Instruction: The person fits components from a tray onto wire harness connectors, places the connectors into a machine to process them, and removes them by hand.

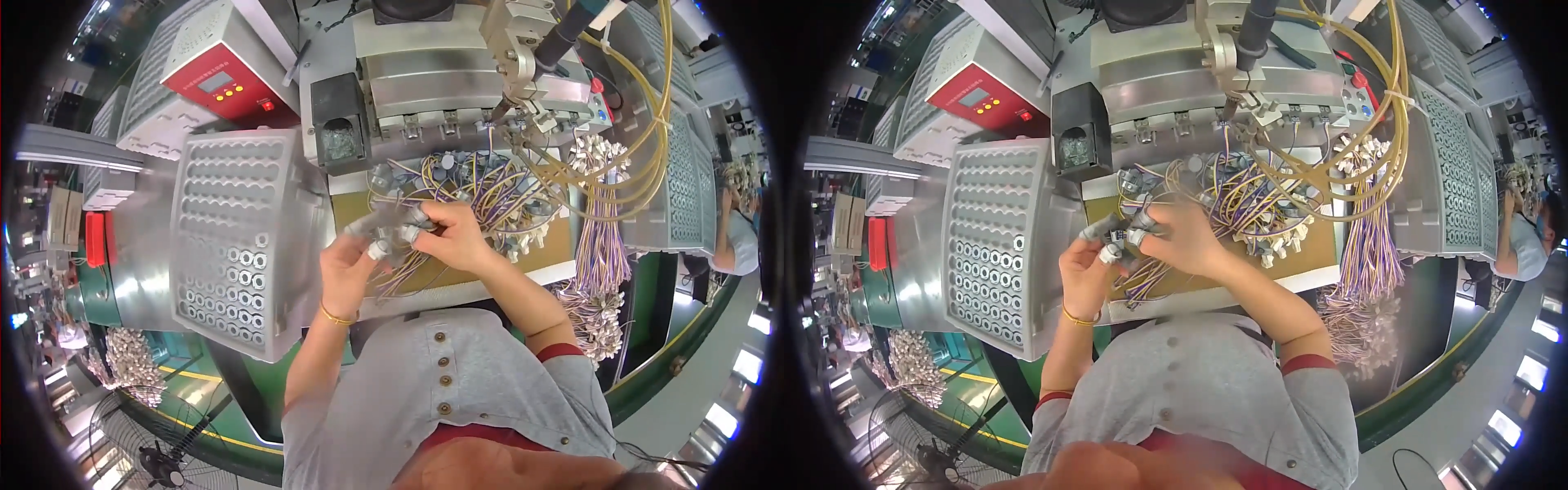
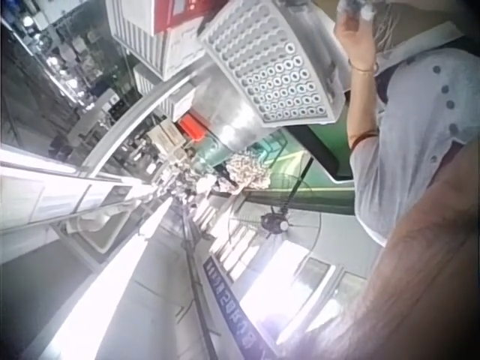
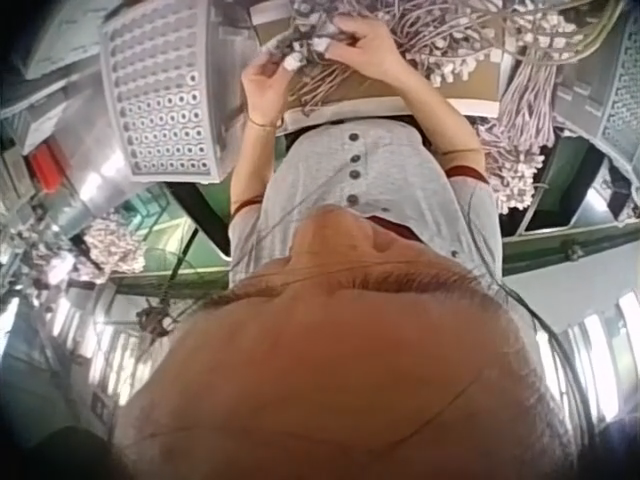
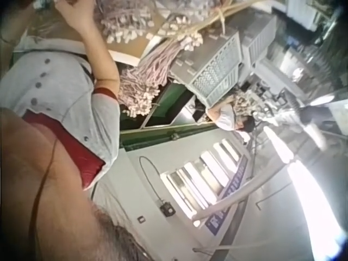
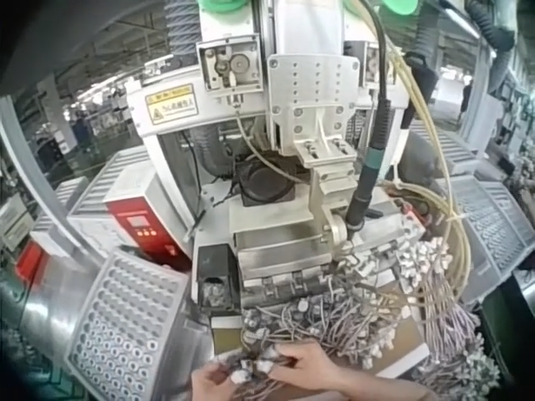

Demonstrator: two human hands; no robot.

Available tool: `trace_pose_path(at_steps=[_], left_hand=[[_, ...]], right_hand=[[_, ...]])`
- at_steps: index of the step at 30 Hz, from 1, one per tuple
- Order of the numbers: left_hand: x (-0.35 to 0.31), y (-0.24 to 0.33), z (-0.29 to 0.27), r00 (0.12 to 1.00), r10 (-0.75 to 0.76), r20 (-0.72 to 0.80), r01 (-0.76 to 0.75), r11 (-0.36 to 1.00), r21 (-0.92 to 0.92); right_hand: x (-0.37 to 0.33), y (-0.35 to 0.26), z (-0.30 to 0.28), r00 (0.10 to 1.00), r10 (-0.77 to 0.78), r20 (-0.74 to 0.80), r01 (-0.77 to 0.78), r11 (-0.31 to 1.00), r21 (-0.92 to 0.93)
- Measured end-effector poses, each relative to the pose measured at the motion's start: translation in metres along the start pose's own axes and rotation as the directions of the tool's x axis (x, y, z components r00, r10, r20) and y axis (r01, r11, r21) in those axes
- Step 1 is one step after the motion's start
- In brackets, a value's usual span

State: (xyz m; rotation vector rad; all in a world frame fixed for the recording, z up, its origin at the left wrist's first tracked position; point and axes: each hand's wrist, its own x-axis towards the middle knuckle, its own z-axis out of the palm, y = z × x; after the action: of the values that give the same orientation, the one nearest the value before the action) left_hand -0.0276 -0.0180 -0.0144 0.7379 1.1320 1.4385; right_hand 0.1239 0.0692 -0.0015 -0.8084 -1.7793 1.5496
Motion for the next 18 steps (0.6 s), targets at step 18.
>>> trace_pose_path(at_steps=[18], left_hand=[[0.006, -0.004, 0.016, 0.996, -0.089, -0.032, 0.075, 0.953, -0.294]], right_hand=[[-0.006, -0.006, 0.008, 0.993, 0.114, -0.038, -0.107, 0.981, 0.161]])
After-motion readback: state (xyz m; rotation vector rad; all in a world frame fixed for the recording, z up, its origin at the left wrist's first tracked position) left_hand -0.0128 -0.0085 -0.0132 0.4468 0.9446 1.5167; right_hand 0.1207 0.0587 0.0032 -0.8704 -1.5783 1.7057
